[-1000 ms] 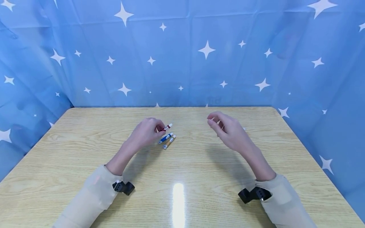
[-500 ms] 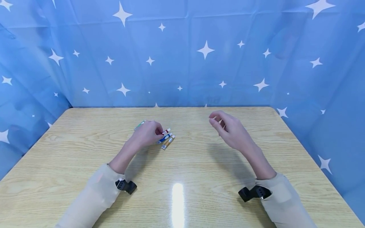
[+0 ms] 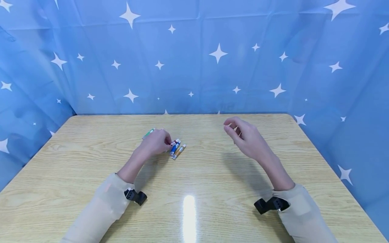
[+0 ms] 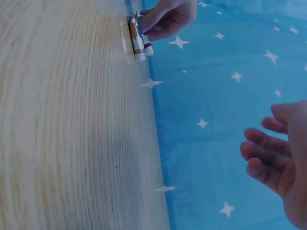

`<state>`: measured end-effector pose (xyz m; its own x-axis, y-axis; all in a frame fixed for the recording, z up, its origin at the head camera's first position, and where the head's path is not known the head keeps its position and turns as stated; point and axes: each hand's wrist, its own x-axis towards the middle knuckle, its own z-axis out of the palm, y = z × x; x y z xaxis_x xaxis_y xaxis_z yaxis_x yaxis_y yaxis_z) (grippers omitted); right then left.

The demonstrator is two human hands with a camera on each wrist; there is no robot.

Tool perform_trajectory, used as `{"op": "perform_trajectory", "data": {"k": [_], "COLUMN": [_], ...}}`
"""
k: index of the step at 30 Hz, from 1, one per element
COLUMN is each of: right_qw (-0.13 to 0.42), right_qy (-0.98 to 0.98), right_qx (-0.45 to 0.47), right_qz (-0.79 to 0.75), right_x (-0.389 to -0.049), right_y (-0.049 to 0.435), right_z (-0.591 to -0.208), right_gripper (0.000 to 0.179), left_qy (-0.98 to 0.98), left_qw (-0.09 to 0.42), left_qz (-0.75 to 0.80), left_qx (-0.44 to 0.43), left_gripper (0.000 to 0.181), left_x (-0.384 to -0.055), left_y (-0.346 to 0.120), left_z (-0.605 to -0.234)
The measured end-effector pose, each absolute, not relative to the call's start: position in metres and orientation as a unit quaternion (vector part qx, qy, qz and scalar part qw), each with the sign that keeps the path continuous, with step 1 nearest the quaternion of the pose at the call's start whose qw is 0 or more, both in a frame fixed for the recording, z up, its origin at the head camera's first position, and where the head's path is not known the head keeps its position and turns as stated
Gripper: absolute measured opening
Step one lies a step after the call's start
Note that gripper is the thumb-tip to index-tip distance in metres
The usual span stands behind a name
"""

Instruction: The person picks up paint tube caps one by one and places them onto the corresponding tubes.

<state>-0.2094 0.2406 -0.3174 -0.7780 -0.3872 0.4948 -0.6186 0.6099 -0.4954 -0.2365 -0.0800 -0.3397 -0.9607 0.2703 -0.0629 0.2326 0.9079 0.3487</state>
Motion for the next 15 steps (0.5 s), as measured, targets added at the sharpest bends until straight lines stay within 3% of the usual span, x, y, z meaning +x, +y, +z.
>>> {"op": "perform_trajectory", "data": {"k": [9, 15], "right_qw": [0.172, 0.178], "right_qy": [-0.881, -0.877], "right_qx": [0.282, 0.284], "right_qz": [0.338, 0.343], "right_x": [-0.209, -0.209], "right_y": [0.242, 0.244], "right_z": [-0.315, -0.315], "right_gripper": [0.019, 0.017], "left_qy": [0.971, 0.967], "left_qw": [0.075, 0.053], "left_qz": [0.187, 0.222], "left_qx": [0.132, 0.115], "left_gripper": [0.016, 0.018], "left_x": [-0.238, -0.24], "left_y": [-0.085, -0.092], "left_z": [-0.338, -0.331]}}
